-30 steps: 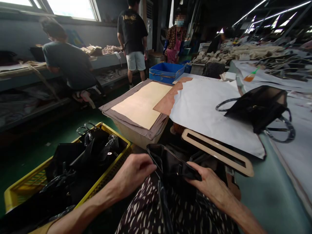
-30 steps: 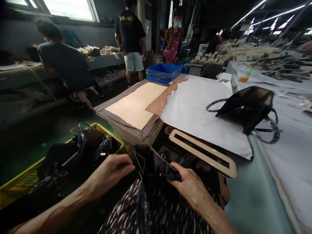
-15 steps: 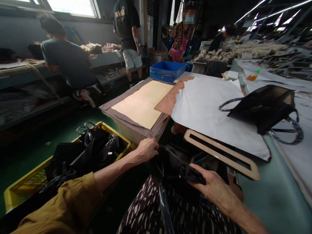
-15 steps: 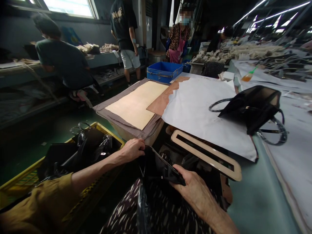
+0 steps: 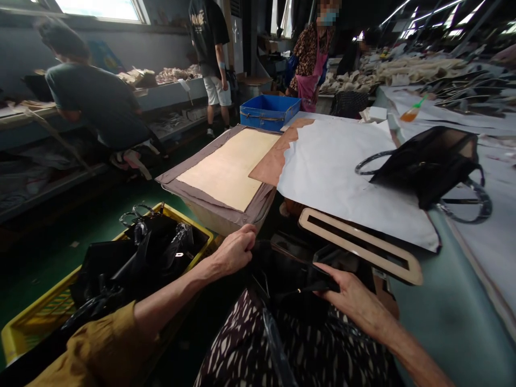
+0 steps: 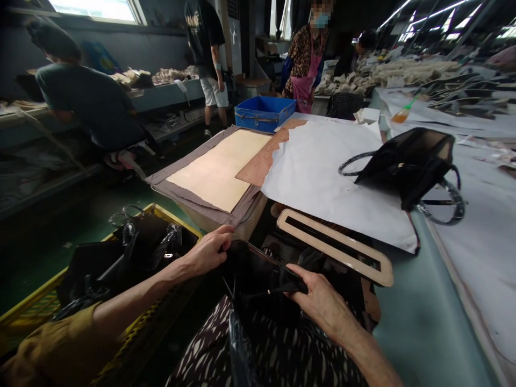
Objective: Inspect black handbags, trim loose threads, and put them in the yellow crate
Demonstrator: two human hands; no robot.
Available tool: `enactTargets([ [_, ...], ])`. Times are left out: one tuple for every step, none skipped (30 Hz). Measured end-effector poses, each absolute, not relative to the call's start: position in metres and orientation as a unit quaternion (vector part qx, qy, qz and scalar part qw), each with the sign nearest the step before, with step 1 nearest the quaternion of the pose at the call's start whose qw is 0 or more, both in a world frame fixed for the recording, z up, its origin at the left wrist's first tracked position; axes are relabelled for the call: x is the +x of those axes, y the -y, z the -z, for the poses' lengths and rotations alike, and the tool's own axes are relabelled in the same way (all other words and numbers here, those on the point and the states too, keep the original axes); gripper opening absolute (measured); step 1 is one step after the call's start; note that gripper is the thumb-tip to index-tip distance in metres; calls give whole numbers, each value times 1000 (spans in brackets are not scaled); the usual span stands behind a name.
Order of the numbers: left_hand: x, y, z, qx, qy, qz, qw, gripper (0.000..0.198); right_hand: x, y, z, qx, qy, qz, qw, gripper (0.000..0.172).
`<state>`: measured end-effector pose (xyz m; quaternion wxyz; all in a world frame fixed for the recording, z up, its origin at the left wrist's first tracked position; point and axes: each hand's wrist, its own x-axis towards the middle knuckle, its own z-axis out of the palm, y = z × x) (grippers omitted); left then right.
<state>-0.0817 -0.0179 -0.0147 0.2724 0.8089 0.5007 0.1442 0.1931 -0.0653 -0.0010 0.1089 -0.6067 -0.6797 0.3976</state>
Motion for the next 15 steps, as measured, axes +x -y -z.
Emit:
enactTargets([
  [-81, 16, 13, 819, -483, -142, 276, 30, 193, 66, 1, -611, 679, -392, 108, 43],
  [-81, 15, 11, 829, -464, -139, 282, 40, 193, 66, 1, -617, 678, -386, 107, 44],
  [-80, 13, 9, 838, -444, -132, 290, 47, 194, 66, 2, -621, 677, -381, 108, 45],
  [-80, 12, 7, 845, -427, -122, 297, 51, 195, 67, 3, -623, 676, -379, 107, 46],
  [-80, 10, 6, 851, -415, -109, 302, 52, 196, 67, 4, -623, 675, -380, 106, 47],
  [-80, 8, 5, 854, -409, -96, 305, 50, 197, 67, 5, -624, 674, -382, 106, 48],
  [-80, 6, 5, 857, -407, -82, 306, 45, 198, 67, 6, -624, 672, -385, 107, 49],
  [-80, 4, 5, 858, -406, -68, 307, 37, 199, 67, 7, -623, 670, -389, 108, 50],
  [-79, 2, 6, 858, -408, -56, 307, 28, 199, 67, 8, -622, 669, -393, 109, 50],
  [-79, 0, 7, 858, -409, -48, 308, 18, 199, 66, 8, -619, 668, -399, 111, 50],
  [-78, -2, 9, 856, -411, -45, 310, 12, 199, 66, 9, -615, 667, -405, 113, 50],
  [-78, -3, 11, 853, -412, -48, 316, 12, 200, 65, 9, -611, 667, -411, 116, 50],
  [-77, -4, 13, 849, -414, -57, 324, 17, 200, 65, 11, -607, 665, -418, 118, 50],
  [-76, -4, 15, 842, -417, -72, 335, 20, 202, 64, 12, -604, 662, -426, 120, 51],
  [-76, -4, 18, 833, -421, -91, 346, 23, 203, 63, 14, -601, 659, -435, 122, 51],
])
